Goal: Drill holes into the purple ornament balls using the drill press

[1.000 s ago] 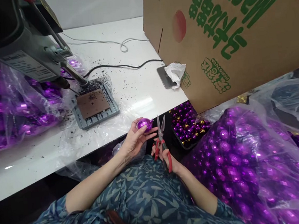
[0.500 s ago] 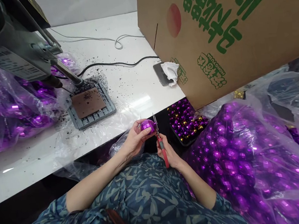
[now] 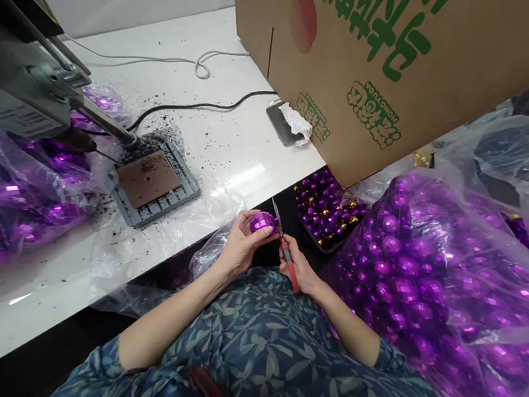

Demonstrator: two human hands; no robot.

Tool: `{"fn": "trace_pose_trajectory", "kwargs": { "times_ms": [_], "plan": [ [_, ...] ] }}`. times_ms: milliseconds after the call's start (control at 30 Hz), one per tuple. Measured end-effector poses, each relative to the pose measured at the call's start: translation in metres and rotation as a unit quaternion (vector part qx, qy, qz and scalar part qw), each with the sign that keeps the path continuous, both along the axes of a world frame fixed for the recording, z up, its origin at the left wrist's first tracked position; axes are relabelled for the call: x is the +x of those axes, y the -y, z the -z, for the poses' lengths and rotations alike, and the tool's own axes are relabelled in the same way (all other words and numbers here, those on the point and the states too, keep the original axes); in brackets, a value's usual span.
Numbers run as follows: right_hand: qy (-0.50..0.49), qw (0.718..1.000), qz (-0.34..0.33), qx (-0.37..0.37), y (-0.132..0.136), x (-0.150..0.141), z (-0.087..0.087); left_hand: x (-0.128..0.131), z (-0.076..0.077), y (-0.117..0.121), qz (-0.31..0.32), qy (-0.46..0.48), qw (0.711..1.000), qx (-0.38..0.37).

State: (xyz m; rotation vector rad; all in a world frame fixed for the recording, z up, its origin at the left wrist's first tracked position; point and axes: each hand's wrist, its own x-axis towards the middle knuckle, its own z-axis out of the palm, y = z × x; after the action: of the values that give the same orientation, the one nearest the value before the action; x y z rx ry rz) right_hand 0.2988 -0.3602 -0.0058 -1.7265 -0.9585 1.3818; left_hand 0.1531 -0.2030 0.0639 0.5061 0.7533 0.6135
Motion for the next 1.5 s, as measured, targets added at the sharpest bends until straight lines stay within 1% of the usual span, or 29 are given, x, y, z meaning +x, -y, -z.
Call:
{"fn": "trace_pose_trajectory", "kwargs": {
  "times_ms": [333,600,767,967,1133,1333,1433,1500],
  "plan": [
    [0.017,0.999,0.044,-0.003,0.007,-0.015,0.011,0.003,0.003,0.005,0.010,-0.020,1.000,0.015],
    [0.052,0.996,0.065,-0.017,0.000,-0.018,-0.004,0.002,0.003,0.005,0.019,-0.029,0.999,0.020],
    [0.069,0.992,0.098,-0.034,0.001,-0.026,-0.004,0.006,0.010,0.007,0.041,-0.030,0.999,0.005],
    [0.058,0.986,0.145,-0.058,0.004,-0.031,0.002,0.010,0.019,0.009,0.045,-0.030,0.998,-0.020],
    [0.045,0.978,0.196,-0.060,0.007,-0.029,0.012,0.011,0.020,0.011,0.064,-0.011,0.997,-0.045],
    [0.043,0.970,0.235,-0.053,0.010,-0.020,0.023,0.011,0.019,0.003,0.081,0.051,0.988,-0.125],
    [0.067,0.969,0.235,-0.048,0.009,-0.010,0.022,0.009,0.019,-0.001,0.093,0.069,0.982,-0.152],
    [0.103,0.967,0.231,-0.039,0.006,-0.001,0.016,0.007,0.018,-0.003,0.100,0.079,0.979,-0.158]
  ]
}}
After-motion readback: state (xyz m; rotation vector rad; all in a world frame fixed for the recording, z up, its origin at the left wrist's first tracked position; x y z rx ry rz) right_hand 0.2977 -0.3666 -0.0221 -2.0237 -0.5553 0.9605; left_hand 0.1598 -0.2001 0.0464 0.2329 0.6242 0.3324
